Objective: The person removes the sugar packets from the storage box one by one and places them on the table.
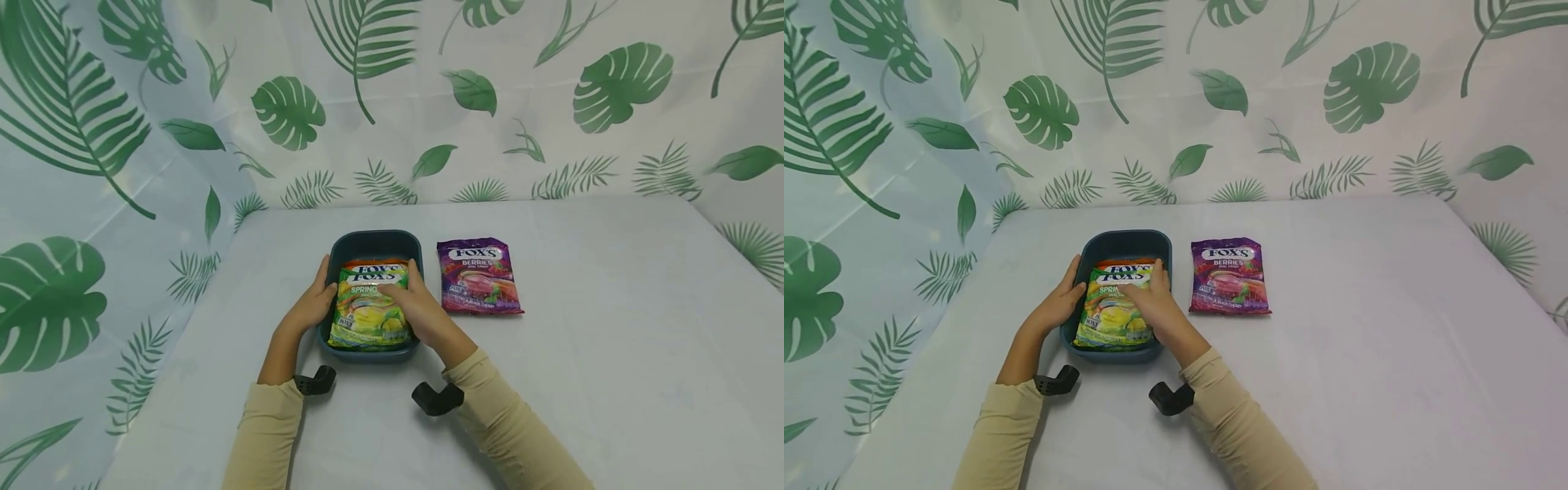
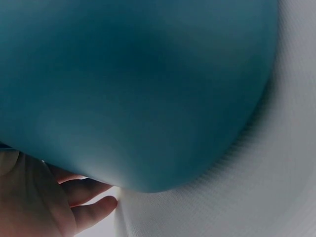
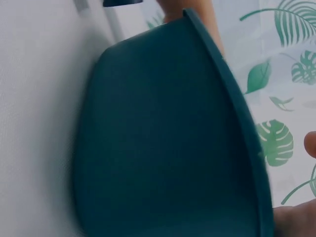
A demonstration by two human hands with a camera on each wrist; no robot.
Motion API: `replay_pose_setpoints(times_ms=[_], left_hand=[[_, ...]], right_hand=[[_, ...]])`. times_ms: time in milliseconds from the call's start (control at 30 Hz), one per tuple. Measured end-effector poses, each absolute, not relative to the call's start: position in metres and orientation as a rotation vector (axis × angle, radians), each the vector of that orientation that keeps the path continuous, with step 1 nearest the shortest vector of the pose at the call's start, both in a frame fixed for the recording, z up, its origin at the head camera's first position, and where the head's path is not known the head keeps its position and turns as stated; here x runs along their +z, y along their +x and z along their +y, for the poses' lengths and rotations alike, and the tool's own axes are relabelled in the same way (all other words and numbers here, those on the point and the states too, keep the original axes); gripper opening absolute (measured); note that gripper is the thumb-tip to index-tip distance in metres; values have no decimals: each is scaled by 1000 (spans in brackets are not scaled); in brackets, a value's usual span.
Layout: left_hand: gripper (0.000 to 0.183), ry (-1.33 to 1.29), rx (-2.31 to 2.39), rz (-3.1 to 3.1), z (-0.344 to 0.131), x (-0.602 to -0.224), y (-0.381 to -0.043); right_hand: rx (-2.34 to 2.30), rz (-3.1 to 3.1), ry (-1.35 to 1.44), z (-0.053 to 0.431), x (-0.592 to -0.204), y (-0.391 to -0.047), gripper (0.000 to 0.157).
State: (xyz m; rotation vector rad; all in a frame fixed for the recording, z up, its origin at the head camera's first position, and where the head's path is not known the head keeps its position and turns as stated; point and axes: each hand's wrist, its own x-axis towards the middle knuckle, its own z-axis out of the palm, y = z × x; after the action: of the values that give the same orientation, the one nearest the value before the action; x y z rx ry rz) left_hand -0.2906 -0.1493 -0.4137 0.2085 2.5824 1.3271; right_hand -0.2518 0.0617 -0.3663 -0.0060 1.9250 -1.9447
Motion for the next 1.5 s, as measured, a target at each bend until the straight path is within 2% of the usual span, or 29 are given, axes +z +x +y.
replay_pose_setpoints(times_ms=[300, 767, 1500], left_hand=[[60, 198, 1344, 2577, -150, -414, -292], [61, 207, 1354, 2568, -148, -414, -291], [62, 185, 1371, 2565, -148, -414, -291]], right_hand=[[-2131, 1590, -66, 64, -366, -255, 79], [-2001, 1682, -175, 60, -370, -249, 67], [-1964, 1744, -101, 53, -381, -246, 82]])
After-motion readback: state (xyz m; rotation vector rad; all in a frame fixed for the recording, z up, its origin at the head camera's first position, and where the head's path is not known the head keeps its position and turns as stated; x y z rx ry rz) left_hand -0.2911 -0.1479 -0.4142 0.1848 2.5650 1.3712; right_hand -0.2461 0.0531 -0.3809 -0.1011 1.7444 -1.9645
